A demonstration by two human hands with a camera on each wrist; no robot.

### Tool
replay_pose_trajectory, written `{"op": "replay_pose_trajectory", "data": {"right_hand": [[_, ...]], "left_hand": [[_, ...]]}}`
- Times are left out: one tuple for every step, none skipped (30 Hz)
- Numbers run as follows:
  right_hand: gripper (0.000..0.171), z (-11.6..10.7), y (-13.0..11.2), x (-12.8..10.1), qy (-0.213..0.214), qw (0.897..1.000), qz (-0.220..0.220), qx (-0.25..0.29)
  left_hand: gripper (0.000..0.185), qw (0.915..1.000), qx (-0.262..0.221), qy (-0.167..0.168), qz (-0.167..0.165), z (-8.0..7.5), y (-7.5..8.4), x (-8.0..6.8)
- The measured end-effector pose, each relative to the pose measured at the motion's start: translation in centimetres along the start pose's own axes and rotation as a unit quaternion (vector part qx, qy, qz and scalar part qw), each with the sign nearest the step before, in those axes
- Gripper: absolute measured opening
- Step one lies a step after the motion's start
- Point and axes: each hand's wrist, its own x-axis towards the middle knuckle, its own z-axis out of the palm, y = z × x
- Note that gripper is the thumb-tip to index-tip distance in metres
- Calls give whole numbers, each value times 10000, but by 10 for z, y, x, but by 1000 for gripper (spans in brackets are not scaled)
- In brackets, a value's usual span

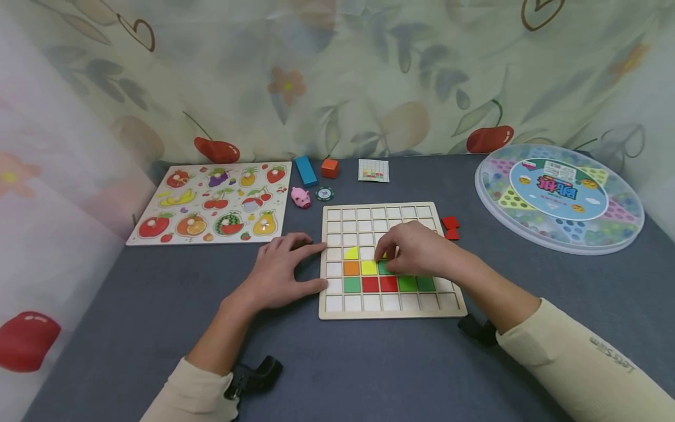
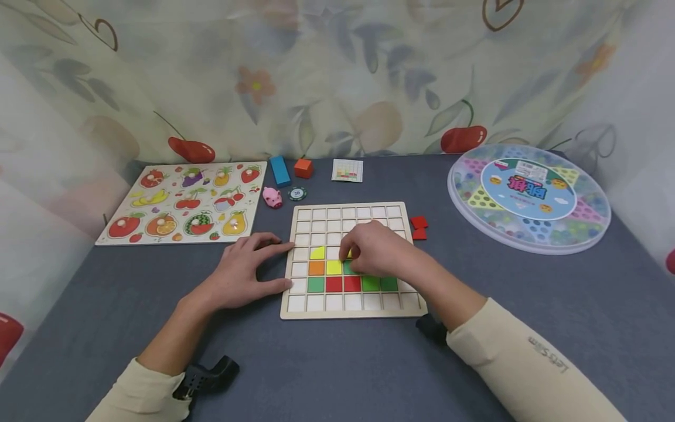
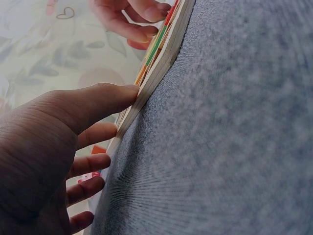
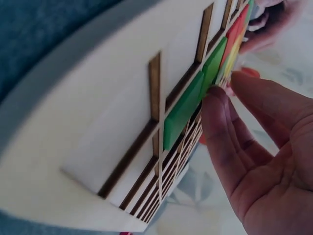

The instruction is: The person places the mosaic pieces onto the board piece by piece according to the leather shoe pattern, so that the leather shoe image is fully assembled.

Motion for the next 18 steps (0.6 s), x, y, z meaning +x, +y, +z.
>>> {"op": "replay_pose_trajectory", "data": {"right_hand": [[19,-1,1,-2,6,9999,29,99],[19,-1,2,-3,13,9998,73,209],[19,-3,3,-5,20,9994,137,331],[18,-5,5,-7,45,9989,190,420],[18,-7,7,-9,81,9985,235,488],[18,-9,9,-11,123,9980,283,550],[17,-11,12,-13,177,9975,366,573],[17,-14,15,-15,236,9972,430,557],[16,-17,19,-17,290,9969,504,530],[17,-20,22,-19,350,9967,555,480],[17,-22,26,-21,396,9964,604,448],[17,-24,30,-23,440,9960,647,434],[18,-26,35,-24,484,9956,698,398],[19,-28,39,-26,518,9955,714,346],[19,-30,43,-27,552,9954,729,301],[20,-32,48,-29,586,9953,736,248],[20,-34,52,-30,606,9949,777,197],[21,-36,57,-31,630,9945,826,151]], "left_hand": [[71,10000,1,-1,4,0,0,0],[71,10000,3,-3,2,0,1,0],[71,10000,8,-6,0,0,1,0],[71,10000,14,-6,-3,1,1,0],[71,10000,18,0,-7,1,1,0],[71,10000,21,1,-8,1,2,0],[71,10000,23,9,-15,1,2,0],[71,10000,26,20,-18,1,2,0],[71,10000,33,28,-21,1,1,0],[71,10000,34,36,-25,1,1,0],[71,10000,37,45,-24,1,1,0],[71,10000,41,47,-29,1,0,0],[71,10000,45,49,-36,2,0,0],[71,10000,45,45,-35,2,-1,0],[72,10000,45,43,-36,2,-1,0],[72,10000,41,42,-36,2,-1,0],[72,10000,42,41,-35,2,-1,0],[72,10000,43,36,-37,2,-1,1]]}}
